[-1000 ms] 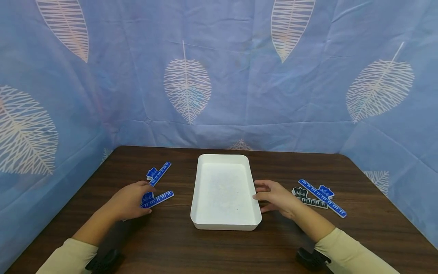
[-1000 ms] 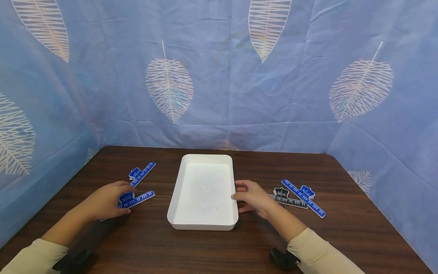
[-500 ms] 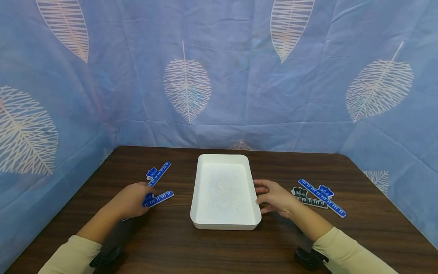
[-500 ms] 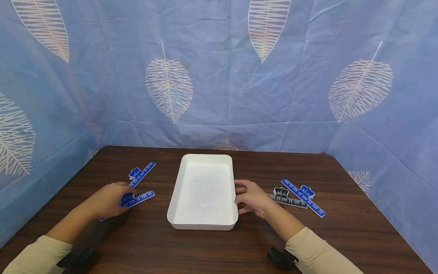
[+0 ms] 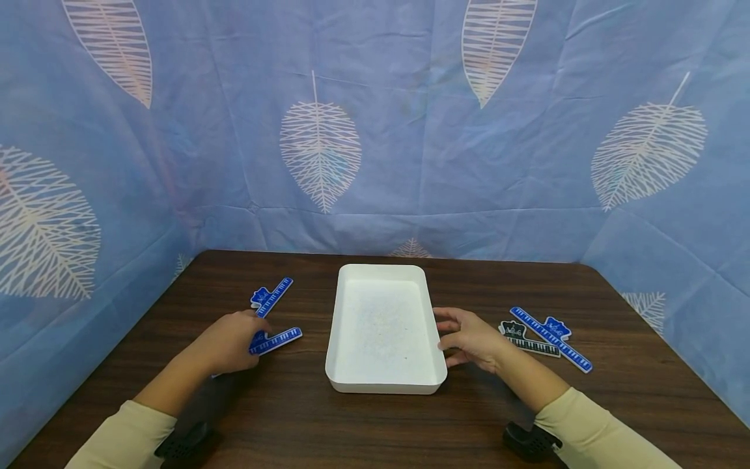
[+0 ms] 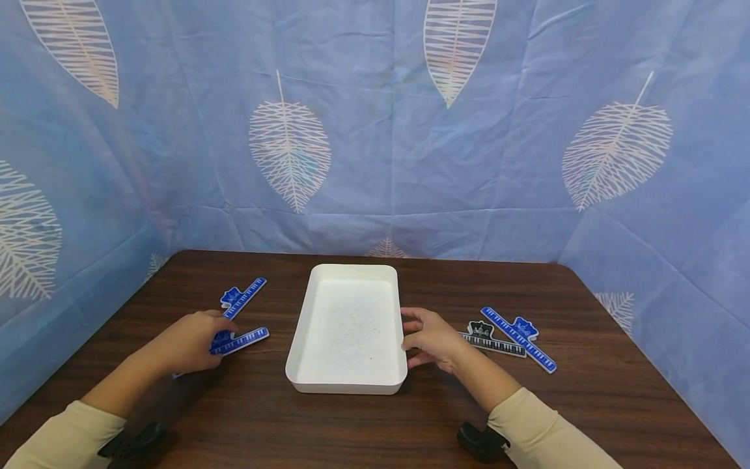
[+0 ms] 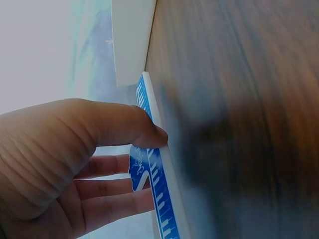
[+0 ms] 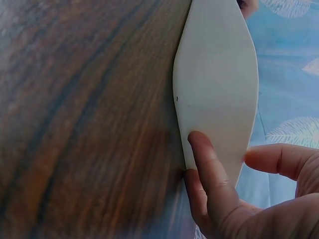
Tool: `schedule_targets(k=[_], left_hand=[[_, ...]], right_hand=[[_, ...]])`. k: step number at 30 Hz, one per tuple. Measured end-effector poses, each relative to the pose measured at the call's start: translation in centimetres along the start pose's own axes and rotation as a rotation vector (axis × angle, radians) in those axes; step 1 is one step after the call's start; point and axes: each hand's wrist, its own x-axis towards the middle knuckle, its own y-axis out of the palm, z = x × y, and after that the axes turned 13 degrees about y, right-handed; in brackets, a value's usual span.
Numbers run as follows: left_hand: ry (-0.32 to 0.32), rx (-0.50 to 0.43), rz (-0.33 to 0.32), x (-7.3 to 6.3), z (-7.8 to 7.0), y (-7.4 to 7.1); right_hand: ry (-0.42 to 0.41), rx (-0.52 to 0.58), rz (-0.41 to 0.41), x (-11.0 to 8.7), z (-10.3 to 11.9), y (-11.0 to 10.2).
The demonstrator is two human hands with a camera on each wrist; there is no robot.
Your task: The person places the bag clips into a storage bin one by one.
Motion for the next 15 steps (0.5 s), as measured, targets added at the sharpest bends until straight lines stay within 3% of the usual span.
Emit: schedule_targets(k=[15], left_hand=[[0.061,0.024,-0.032,1.1,-1.8,-1.8]], right_hand=[[0.005,-0.006,0.004,-0.3,0.2,0.1]])
